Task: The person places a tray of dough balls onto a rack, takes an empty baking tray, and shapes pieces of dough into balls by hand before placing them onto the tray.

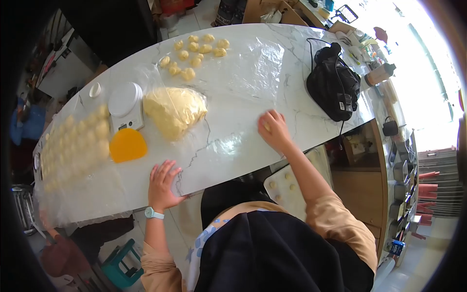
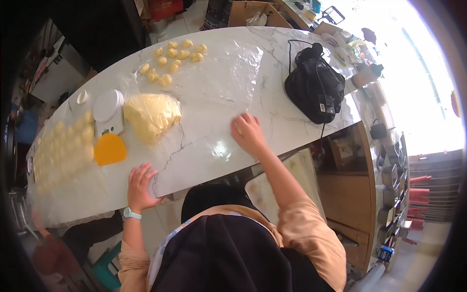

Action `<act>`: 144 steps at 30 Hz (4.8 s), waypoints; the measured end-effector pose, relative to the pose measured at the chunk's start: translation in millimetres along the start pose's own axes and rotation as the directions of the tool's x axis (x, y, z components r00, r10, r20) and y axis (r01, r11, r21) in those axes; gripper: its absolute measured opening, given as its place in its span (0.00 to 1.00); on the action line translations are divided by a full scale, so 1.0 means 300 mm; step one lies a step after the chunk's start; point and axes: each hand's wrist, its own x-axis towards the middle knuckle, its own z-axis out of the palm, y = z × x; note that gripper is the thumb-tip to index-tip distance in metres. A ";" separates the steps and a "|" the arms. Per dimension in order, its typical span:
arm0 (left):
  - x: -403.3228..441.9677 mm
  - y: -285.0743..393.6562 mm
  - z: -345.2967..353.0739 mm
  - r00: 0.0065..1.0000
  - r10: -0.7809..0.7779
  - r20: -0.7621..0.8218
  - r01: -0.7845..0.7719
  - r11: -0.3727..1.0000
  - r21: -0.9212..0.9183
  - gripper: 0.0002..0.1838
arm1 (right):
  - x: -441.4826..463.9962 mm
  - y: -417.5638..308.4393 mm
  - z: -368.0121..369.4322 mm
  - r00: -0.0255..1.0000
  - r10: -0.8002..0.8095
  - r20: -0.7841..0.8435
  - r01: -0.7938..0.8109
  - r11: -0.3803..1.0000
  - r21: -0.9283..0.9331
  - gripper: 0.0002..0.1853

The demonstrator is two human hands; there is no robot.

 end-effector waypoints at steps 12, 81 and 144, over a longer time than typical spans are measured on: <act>-0.003 -0.001 0.000 1.000 -0.008 -0.005 0.008 1.000 0.002 0.42 | 0.087 -0.028 0.055 0.988 0.150 -0.023 -0.145 0.981 0.132 0.05; 0.002 -0.011 0.030 0.989 0.144 0.042 -0.148 0.983 0.110 0.46 | -0.996 0.178 -0.072 0.383 0.829 0.407 -0.495 -0.188 0.848 0.18; -0.001 0.007 0.012 0.999 0.033 -0.028 -0.032 0.998 0.045 0.42 | 0.083 -0.046 0.050 0.984 0.179 -0.021 -0.146 0.859 0.491 0.12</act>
